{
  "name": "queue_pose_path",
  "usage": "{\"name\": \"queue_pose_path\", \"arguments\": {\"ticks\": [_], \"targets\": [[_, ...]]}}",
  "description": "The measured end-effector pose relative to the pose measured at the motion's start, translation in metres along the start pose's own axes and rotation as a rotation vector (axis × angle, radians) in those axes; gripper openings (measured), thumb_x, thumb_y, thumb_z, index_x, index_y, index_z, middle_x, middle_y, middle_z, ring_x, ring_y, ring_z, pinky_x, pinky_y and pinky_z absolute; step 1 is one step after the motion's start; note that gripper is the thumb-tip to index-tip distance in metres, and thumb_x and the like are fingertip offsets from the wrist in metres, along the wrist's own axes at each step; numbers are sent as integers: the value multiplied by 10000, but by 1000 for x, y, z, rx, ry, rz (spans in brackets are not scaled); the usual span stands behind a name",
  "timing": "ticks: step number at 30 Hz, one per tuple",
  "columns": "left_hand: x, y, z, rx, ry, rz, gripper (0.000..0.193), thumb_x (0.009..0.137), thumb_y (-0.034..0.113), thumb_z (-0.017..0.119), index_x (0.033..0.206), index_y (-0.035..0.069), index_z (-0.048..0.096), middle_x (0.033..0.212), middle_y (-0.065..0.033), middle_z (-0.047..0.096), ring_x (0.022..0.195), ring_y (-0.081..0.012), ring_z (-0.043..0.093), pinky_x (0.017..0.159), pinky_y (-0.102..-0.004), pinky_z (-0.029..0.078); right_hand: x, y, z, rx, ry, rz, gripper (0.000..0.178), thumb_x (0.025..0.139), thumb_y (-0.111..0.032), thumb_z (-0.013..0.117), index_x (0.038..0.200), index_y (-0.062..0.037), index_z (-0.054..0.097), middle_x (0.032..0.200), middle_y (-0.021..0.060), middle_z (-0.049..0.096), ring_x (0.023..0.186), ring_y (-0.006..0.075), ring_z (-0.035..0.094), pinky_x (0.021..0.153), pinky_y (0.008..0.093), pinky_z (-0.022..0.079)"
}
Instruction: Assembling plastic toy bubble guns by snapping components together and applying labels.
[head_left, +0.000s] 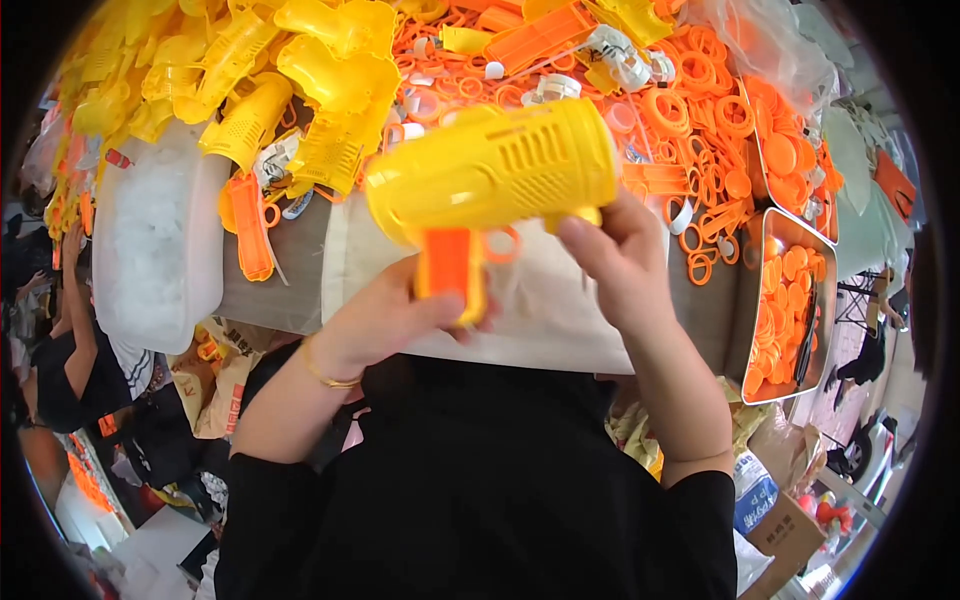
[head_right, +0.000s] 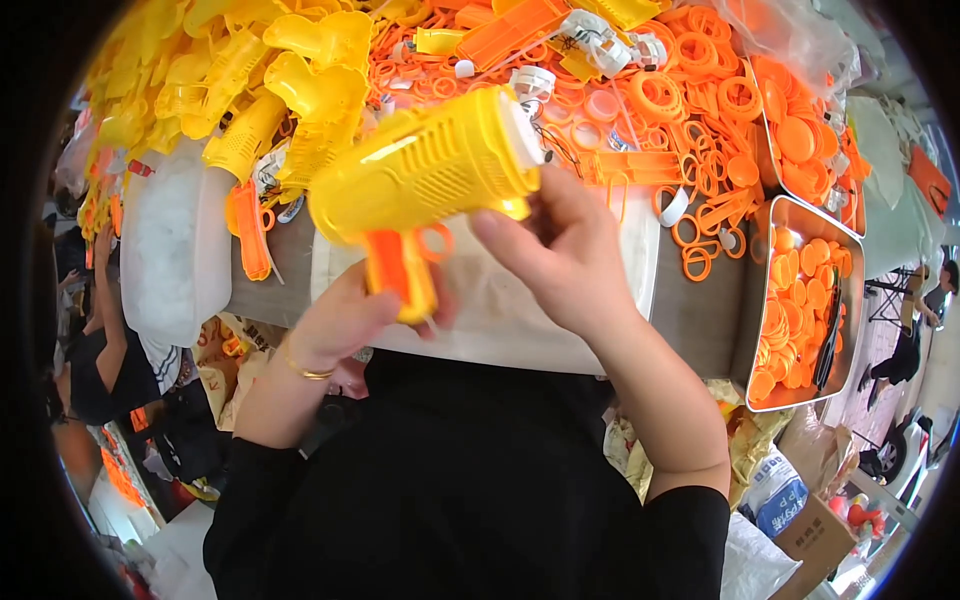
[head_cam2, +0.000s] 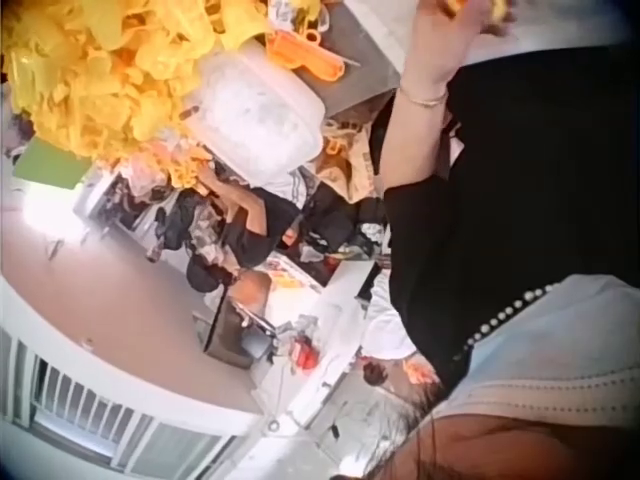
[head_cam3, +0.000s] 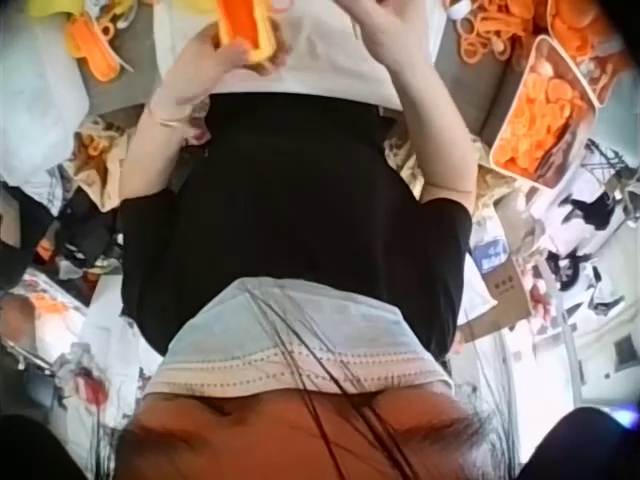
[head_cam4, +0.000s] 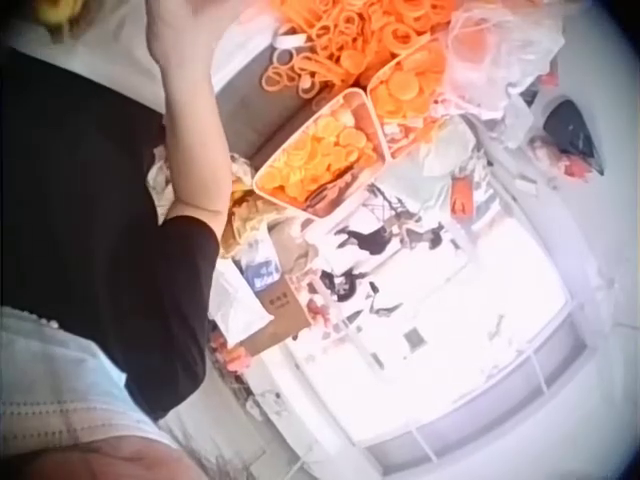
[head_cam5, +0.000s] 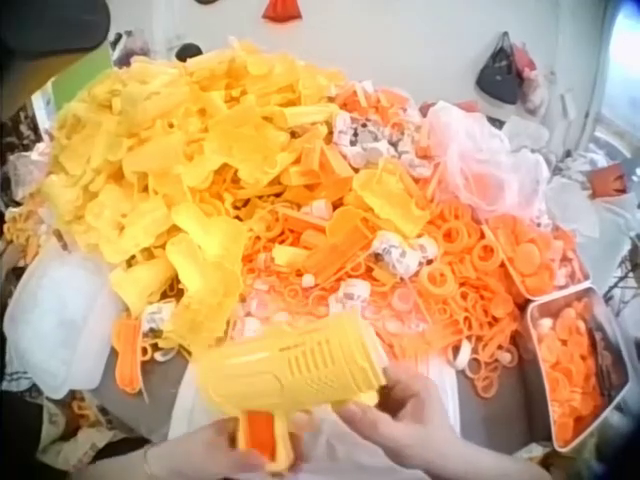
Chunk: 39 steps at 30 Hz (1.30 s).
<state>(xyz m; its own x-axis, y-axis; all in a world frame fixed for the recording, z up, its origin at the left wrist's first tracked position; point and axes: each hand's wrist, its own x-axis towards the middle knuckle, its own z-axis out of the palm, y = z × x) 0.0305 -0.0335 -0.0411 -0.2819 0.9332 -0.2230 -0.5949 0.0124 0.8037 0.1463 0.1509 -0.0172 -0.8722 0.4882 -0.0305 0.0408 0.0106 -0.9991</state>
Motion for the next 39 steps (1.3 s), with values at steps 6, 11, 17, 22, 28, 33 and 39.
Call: {"name": "queue_pose_path", "arguments": {"ticks": [6,11,17,22,28,33,39], "targets": [[22,58,11,924,212,484,665,726,311,769,1232,1,470,1094,-85,611,1035,-221,588,900,-357,454,6,-36,-6,-552,-201,144,373,749,-157,664,1083,-15,580,788,-6,600,597,-14,414,505,166,291],[16,59,-8,536,107,270,576,735,165,735,1223,3,476,1088,-61,598,984,-144,579,850,-295,469,-12,-15,0,-254,-153,-183,615,693,-320,790,1173,-20,550,1017,69,632,928,138,597,749,263,477],[10,29,-17,219,268,354,523,819,146,642,1277,25,418,1145,-75,556,1000,-146,568,851,-288,477,-45,-7,10,-194,-374,-52,787,695,-210,804,1346,-15,407,1009,115,641,862,194,643,743,311,518],[18,16,-9,-54,295,244,476,895,246,559,1290,38,392,1140,-63,542,973,-140,576,827,-294,496,-42,-22,20,-582,-285,-191,788,689,-187,801,1347,-11,404,997,136,638,881,263,638,780,315,511],[14,4,-16,-266,189,106,411,931,319,508,1237,56,429,1081,-74,570,943,-161,601,809,-312,515,-34,-17,25,-508,-159,-565,728,658,-208,812,1276,-15,479,1074,146,610,927,282,621,781,334,513],[12,2,-9,-371,183,-5,386,932,340,504,1196,62,455,1029,-82,599,895,-175,621,788,-315,525,-30,-18,14,-413,-285,-516,643,652,-203,814,1209,-25,547,1089,135,607,943,269,619,792,324,513],[13,-8,-13,-372,197,-80,451,940,413,425,1177,35,492,1004,-130,626,868,-209,641,750,-333,539,-32,-15,13,-357,-279,-522,613,641,-200,821,1184,-48,580,1064,122,618,910,261,626,770,315,517]]}}
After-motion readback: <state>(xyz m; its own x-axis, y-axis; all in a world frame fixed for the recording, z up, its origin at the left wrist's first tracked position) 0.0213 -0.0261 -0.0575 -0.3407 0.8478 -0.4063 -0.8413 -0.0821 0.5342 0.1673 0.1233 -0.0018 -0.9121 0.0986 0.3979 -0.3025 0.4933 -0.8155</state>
